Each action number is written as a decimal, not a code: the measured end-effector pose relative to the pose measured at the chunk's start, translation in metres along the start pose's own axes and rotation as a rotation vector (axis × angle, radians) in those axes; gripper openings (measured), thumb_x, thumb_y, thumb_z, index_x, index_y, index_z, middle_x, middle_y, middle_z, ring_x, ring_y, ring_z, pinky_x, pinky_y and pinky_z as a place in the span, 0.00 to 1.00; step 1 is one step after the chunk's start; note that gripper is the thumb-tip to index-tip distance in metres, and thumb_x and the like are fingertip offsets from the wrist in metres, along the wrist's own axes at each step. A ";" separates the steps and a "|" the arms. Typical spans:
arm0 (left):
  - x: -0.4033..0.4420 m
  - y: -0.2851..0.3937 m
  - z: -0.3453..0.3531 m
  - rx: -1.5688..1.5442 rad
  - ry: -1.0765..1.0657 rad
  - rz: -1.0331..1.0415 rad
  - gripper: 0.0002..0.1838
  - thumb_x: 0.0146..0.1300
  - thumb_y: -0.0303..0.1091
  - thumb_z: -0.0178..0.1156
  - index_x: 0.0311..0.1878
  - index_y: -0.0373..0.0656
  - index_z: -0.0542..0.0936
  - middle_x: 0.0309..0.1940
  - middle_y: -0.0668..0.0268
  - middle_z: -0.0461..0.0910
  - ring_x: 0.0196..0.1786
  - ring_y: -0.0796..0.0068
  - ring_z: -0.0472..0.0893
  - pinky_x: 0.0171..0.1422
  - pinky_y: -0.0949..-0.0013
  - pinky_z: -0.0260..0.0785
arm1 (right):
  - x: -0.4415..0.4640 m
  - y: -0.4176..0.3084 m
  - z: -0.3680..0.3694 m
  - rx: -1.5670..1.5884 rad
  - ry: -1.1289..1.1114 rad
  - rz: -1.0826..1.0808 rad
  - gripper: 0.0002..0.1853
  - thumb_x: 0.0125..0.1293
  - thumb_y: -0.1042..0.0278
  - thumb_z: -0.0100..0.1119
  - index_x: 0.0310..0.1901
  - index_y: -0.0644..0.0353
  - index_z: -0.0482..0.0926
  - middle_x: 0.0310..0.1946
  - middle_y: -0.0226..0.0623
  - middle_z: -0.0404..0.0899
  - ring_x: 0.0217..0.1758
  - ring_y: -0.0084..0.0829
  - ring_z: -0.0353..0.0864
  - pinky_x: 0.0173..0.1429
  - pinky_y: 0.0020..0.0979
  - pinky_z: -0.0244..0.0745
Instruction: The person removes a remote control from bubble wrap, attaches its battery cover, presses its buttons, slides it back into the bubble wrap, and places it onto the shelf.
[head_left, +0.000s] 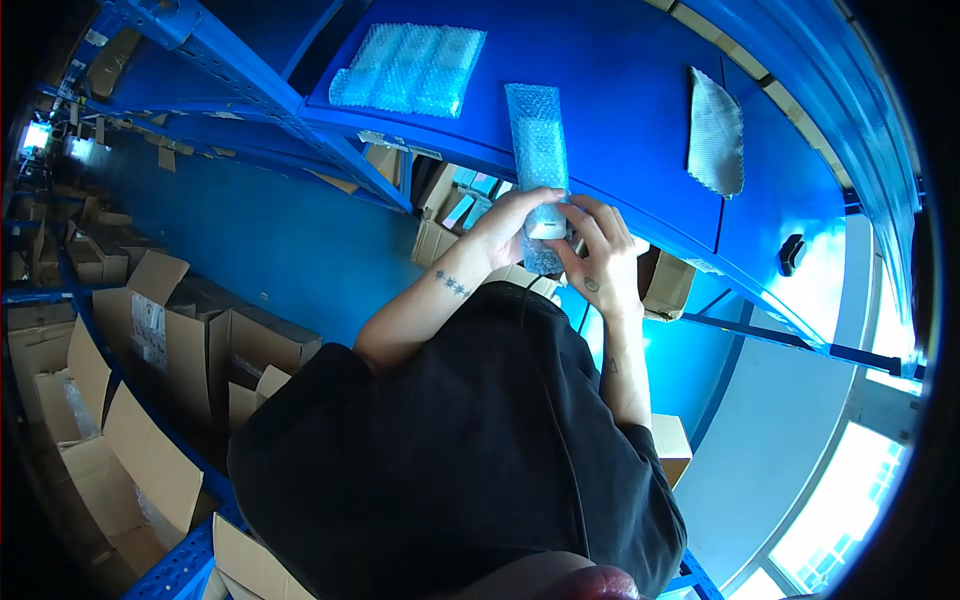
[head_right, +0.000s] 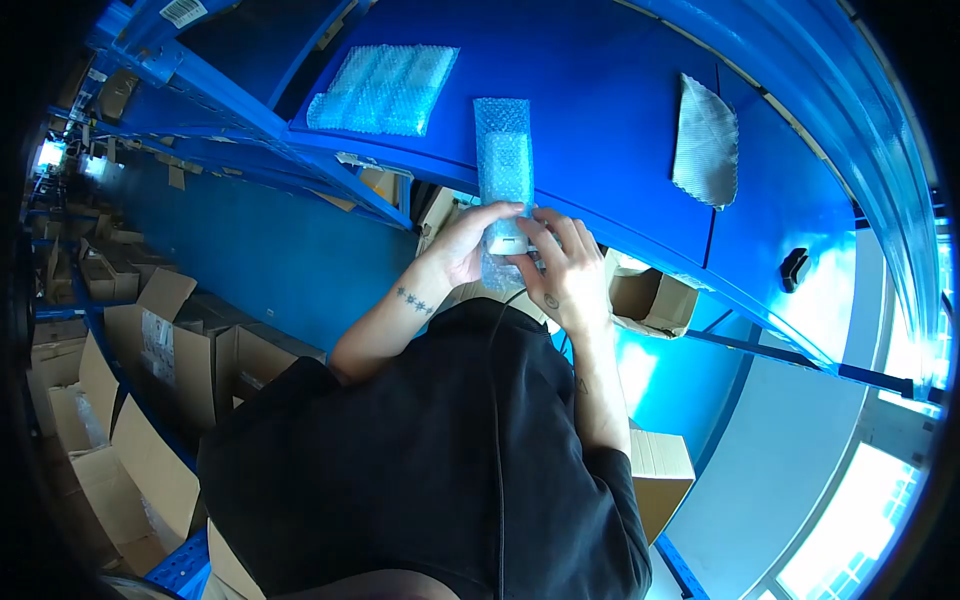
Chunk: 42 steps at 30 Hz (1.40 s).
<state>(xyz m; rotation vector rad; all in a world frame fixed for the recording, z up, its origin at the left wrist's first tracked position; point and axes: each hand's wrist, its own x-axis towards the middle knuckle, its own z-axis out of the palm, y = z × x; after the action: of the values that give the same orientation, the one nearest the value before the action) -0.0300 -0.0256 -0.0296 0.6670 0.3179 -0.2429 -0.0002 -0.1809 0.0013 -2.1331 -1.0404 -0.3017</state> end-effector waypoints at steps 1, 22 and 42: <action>-0.001 -0.002 -0.002 0.022 -0.002 -0.018 0.13 0.65 0.38 0.56 0.50 0.42 0.78 0.39 0.63 0.81 0.38 0.75 0.81 0.41 0.75 0.72 | -0.001 0.000 0.000 0.020 -0.033 0.035 0.18 0.48 0.75 0.70 0.43 0.60 0.80 0.44 0.37 0.77 0.36 0.34 0.77 0.42 0.30 0.75; -0.001 -0.006 -0.011 -0.051 0.035 -0.091 0.12 0.66 0.36 0.55 0.49 0.42 0.79 0.39 0.63 0.83 0.38 0.72 0.83 0.41 0.70 0.75 | 0.014 0.004 0.033 0.042 0.126 0.248 0.24 0.43 0.84 0.54 0.47 0.65 0.80 0.41 0.44 0.82 0.32 0.40 0.79 0.40 0.30 0.76; -0.031 0.025 -0.052 1.636 0.199 1.186 0.19 0.52 0.21 0.63 0.50 0.38 0.81 0.52 0.59 0.81 0.53 0.60 0.82 0.61 0.62 0.72 | 0.010 0.054 -0.008 0.006 -0.033 -0.220 0.23 0.49 0.81 0.65 0.50 0.62 0.80 0.50 0.38 0.82 0.50 0.38 0.78 0.55 0.35 0.76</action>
<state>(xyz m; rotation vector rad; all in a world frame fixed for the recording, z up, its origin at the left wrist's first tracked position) -0.0617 0.0302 -0.0422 2.3536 -0.2202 0.8385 0.0479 -0.2032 -0.0158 -2.0268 -1.2967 -0.3684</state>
